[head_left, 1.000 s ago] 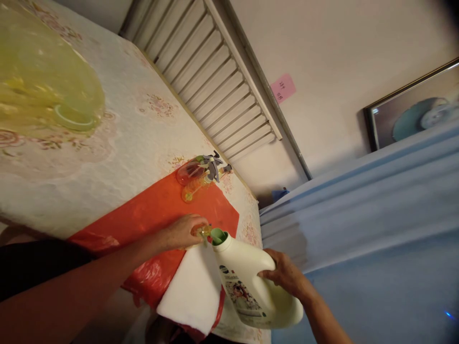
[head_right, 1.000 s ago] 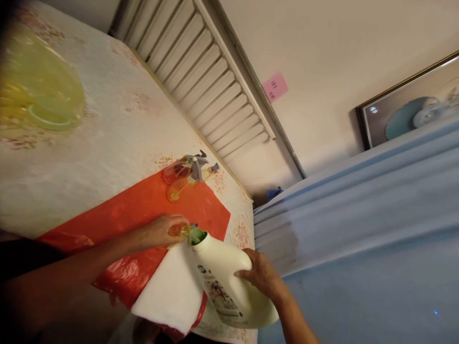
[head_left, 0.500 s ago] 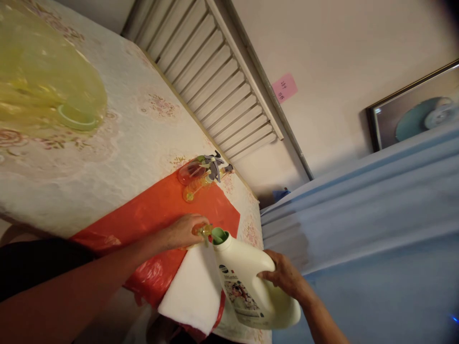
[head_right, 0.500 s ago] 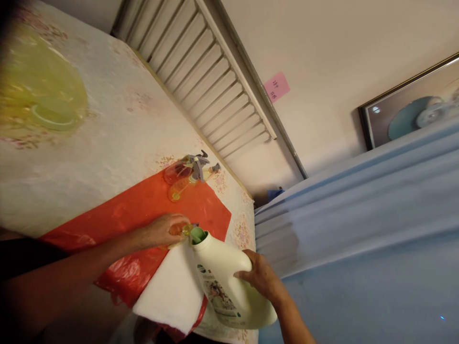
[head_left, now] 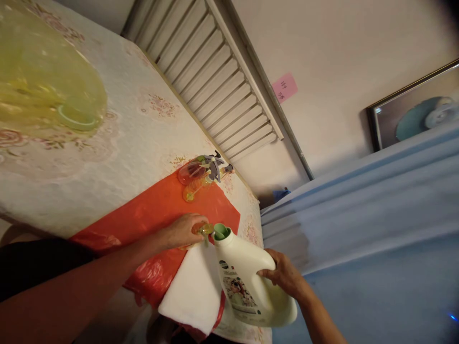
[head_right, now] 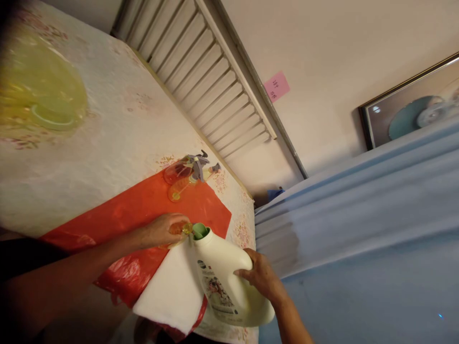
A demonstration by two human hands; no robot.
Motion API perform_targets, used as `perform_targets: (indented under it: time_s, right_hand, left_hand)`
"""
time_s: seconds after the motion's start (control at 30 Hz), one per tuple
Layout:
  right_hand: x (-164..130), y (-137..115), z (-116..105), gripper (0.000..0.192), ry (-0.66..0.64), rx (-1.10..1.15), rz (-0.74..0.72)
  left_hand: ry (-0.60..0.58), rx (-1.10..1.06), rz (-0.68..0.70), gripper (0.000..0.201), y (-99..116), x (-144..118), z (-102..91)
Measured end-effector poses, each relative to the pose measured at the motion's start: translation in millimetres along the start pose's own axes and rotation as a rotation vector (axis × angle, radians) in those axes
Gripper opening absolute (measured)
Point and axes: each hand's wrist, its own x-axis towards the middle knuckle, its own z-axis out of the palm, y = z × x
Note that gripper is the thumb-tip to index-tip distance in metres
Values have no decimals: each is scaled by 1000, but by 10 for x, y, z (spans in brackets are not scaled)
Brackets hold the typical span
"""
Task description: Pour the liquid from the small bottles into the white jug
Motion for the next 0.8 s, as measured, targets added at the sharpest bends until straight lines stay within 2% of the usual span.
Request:
perform_targets:
  time_s: [0.43,0.8]
  right_hand:
    - [30,-52,68,31,16,41,-22]
    - [47,-5,84,38,67,78,-47]
  left_hand:
    - [10,17,-1,17,11,-9,3]
    - [70,10,6,32,-117,-15,70]
